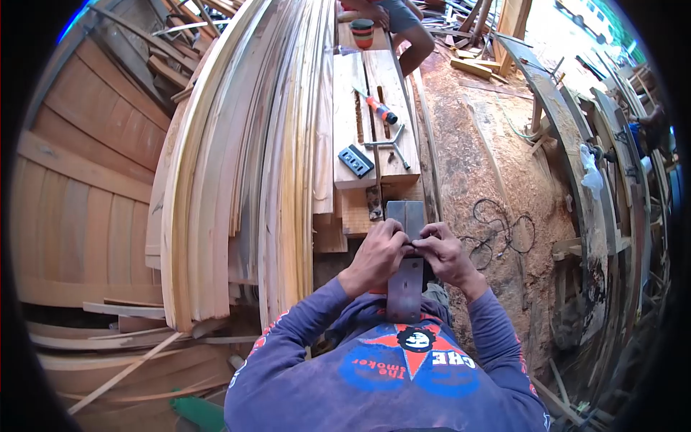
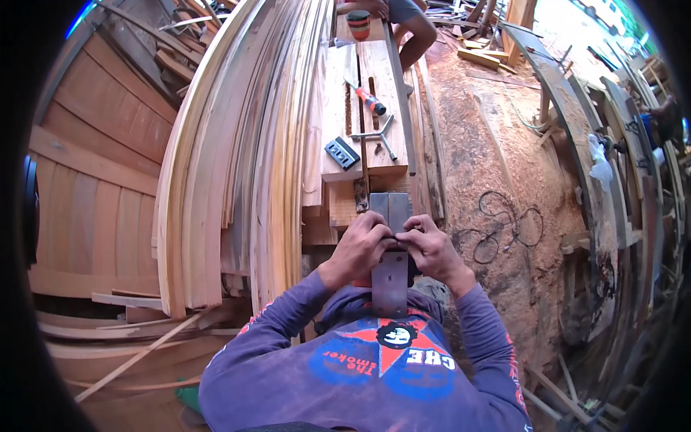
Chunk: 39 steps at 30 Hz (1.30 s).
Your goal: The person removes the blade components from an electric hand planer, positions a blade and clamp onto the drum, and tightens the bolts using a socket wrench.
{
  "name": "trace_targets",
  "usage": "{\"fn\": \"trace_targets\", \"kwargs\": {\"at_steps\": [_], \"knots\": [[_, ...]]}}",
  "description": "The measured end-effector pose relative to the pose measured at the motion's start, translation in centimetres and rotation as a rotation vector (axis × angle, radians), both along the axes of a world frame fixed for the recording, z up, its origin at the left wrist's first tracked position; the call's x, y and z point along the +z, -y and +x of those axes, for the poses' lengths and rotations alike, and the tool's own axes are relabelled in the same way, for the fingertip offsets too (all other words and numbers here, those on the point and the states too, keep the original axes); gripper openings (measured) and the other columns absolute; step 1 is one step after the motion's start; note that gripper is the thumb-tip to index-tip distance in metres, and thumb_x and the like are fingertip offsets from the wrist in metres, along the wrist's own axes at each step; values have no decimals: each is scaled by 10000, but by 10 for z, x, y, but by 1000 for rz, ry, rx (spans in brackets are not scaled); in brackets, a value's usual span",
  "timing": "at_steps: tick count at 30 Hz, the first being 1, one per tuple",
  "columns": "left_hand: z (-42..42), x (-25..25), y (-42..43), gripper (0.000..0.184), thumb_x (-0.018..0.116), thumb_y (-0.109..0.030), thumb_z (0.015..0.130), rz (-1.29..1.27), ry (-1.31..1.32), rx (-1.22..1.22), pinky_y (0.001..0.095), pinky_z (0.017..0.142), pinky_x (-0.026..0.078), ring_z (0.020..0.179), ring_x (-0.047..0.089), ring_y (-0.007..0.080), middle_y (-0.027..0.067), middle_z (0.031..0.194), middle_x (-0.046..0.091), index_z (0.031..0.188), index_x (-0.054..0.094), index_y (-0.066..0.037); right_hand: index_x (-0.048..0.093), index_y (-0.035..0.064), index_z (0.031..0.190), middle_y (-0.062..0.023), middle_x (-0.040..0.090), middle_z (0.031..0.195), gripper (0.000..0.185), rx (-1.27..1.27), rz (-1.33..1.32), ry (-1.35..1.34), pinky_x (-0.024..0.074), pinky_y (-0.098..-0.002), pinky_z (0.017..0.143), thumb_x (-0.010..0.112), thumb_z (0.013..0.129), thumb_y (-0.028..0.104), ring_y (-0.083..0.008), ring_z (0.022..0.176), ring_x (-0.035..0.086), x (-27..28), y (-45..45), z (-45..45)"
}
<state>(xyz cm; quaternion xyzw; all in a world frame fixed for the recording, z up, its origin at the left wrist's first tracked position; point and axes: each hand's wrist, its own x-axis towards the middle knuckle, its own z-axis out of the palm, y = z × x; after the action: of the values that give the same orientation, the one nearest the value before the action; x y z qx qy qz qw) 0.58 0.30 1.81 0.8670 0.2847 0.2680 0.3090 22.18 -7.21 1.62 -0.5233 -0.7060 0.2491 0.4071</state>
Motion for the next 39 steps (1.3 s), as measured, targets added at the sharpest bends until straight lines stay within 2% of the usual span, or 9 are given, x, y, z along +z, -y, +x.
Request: {"fn": "trace_targets", "kwargs": {"at_steps": [6, 10, 14, 17, 22, 27, 31, 35, 39], "knots": [[-5, 10, 3, 246, 720, 4, 782, 189, -47, -73, 448, 917, 496, 1077, 601, 357, 149, 1118, 617, 1026, 712, -29, 736, 32, 1018, -144, 640, 1064, 160, -32, -69, 41, 594, -388, 778, 800, 872, 46, -312, 917, 694, 4, 4, -6], [-5, -1, 3, 275, 708, 24, 774, 82, 41, -41, 470, 962, 499, 1110, 588, 371, 155, 1161, 611, 1045, 702, -26, 661, 8, 926, -155, 623, 1076, 179, 9, 72, 56, 586, -385, 761, 823, 858, 43, -307, 935, 680, 3, -2, -6], [-3, -3, 6, 237, 721, 14, 799, 58, 59, 31, 477, 981, 500, 1117, 588, 379, 165, 1159, 611, 1032, 695, -19, 670, -5, 978, -169, 620, 1115, 239, -126, -185, 67, 588, -404, 840, 851, 844, 77, -348, 1088, 665, -9, 4, -7], [-8, -8, 3, 219, 774, -43, 815, 86, 15, 26, 470, 972, 507, 1105, 592, 376, 168, 1154, 610, 1017, 691, -21, 722, 15, 1094, -151, 643, 1111, 317, -106, -24, 38, 578, -422, 887, 868, 830, 114, -342, 1111, 657, 14, 1, -11], [-2, -5, 2, 186, 787, -63, 821, 164, 27, 16, 455, 920, 510, 1070, 594, 336, 129, 1082, 627, 996, 730, -38, 732, 39, 1034, -146, 661, 1061, 229, -52, -66, -8, 572, -410, 875, 842, 848, 115, -324, 1037, 683, -8, -1, -2], [-8, 8, 2, 368, 631, 124, 841, -47, 48, -1, 459, 1001, 520, 1160, 615, 384, 186, 1217, 603, 1170, 707, -24, 721, 27, 1014, -143, 654, 1097, 216, -58, -79, -15, 579, -400, 877, 841, 862, 121, -321, 1038, 690, 7, 2, -1], [-6, 6, 0, 364, 596, 138, 874, -143, 120, 37, 453, 951, 546, 1117, 641, 381, 188, 1207, 610, 1182, 695, -28, 692, 4, 950, -144, 642, 1051, 282, -74, -97, 22, 578, -394, 838, 881, 829, 176, -330, 1006, 677, -6, 4, -4], [-14, 4, -5, 265, 593, 111, 932, -74, 135, 124, 428, 862, 570, 1034, 671, 351, 174, 1169, 625, 1129, 706, -26, 692, 15, 949, -145, 631, 1043, 331, -126, 58, 47, 579, -398, 827, 908, 803, 219, -329, 986, 672, 6, 0, -10], [-23, 9, -21, 143, 670, 29, 955, -18, 168, 252, 405, 824, 573, 993, 681, 321, 163, 1109, 641, 1079, 721, -21, 739, 21, 1023, -145, 635, 992, 315, 21, -37, -19, 590, -385, 795, 886, 841, 231, -318, 937, 686, -2, -1, -1]]}}
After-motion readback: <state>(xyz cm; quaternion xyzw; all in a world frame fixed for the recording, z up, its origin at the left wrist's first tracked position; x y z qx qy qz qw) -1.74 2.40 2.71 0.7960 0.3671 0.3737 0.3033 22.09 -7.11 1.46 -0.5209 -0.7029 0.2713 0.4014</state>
